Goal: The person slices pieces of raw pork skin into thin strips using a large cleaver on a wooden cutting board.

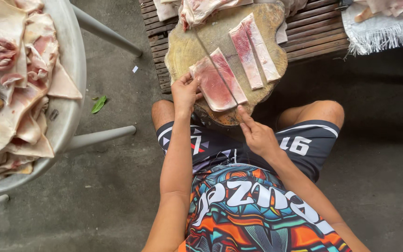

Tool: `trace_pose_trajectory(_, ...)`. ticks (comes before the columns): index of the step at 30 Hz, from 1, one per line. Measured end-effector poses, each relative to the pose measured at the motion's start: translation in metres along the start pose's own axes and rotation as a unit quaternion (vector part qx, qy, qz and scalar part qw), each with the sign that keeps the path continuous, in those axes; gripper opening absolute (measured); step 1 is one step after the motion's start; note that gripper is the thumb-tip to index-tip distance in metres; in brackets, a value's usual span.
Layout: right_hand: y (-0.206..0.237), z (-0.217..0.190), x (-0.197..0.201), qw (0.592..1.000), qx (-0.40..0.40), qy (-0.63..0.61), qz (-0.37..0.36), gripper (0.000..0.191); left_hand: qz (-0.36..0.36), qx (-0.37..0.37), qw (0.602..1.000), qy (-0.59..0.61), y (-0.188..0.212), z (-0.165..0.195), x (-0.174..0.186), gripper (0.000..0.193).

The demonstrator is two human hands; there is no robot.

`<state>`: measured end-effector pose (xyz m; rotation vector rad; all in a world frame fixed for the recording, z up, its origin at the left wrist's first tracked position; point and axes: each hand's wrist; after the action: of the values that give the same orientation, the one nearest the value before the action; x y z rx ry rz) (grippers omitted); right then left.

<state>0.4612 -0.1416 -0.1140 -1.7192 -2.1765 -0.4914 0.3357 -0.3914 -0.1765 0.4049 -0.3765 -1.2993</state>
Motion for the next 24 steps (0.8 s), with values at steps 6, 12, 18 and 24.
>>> trace_pose_trajectory(6, 0.003, -0.028, 0.031, 0.992, -0.084, -0.091, -0.035, 0.058, 0.005, -0.011, 1.000, 0.015, -0.004, -0.001, -0.003, 0.029)
trace_pose_trajectory(12, 0.043, -0.029, 0.064, 0.919, 0.195, -0.340, 0.026, 0.039, 0.006, 0.002, 0.999, 0.033, -0.005, -0.006, 0.003, 0.031)
trace_pose_trajectory(18, 0.011, 0.017, -0.004, 0.992, 0.122, 0.011, 0.029, 0.054, 0.012, 0.015, 1.000, 0.007, -0.009, -0.010, 0.003, 0.030)
trace_pose_trajectory(24, 0.005, 0.026, 0.011, 0.946, -0.146, -0.288, -0.015, 0.063, -0.010, -0.012, 1.000, 0.005, -0.018, -0.015, -0.001, 0.026)
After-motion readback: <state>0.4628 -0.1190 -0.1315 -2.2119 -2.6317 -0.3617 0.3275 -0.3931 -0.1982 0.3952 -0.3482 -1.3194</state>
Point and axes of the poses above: each hand's wrist, its own y-axis away from the middle knuckle, its own x-axis out of the back of the hand, z = x × y, and after that the axes turned 12 degrees about -y, right-handed
